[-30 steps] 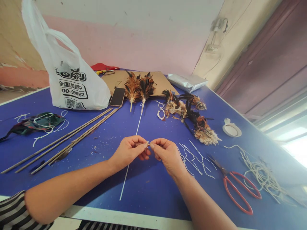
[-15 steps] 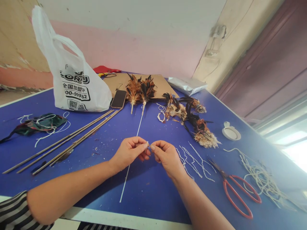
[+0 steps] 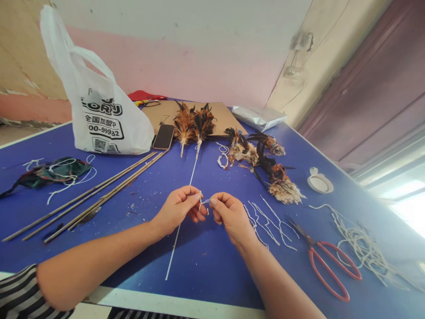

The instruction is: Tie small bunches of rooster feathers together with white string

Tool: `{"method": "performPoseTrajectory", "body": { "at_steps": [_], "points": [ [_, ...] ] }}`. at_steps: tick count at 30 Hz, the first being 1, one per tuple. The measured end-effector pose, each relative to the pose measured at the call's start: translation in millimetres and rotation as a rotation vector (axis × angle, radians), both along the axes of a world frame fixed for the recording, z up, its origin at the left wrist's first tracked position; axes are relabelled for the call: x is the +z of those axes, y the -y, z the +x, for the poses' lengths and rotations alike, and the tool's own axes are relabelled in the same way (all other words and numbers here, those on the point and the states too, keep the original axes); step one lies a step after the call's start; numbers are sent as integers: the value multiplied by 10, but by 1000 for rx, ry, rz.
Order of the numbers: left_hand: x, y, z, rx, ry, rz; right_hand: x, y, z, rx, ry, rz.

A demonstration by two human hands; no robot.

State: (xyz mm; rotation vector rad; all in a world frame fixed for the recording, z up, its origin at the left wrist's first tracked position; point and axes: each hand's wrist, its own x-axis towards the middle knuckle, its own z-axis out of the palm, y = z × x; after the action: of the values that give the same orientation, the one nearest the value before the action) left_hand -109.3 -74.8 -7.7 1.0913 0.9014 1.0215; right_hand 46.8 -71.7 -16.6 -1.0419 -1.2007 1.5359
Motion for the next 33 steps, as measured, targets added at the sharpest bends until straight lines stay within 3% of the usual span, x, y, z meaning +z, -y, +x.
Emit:
{"method": "performPoseTrajectory", "body": {
  "at_steps": [13, 21, 30, 33],
  "points": [
    [-42, 14, 11, -40, 48, 46, 99, 54, -76, 1, -295, -67],
    [12, 1, -56, 174, -114, 293, 47, 45, -80, 106, -181, -124],
    [37, -185, -173, 230, 68, 158, 50, -19, 35, 112, 9, -109],
    [45, -332, -296, 309, 195, 53, 53, -60, 134, 131, 62, -104]
  ]
}}
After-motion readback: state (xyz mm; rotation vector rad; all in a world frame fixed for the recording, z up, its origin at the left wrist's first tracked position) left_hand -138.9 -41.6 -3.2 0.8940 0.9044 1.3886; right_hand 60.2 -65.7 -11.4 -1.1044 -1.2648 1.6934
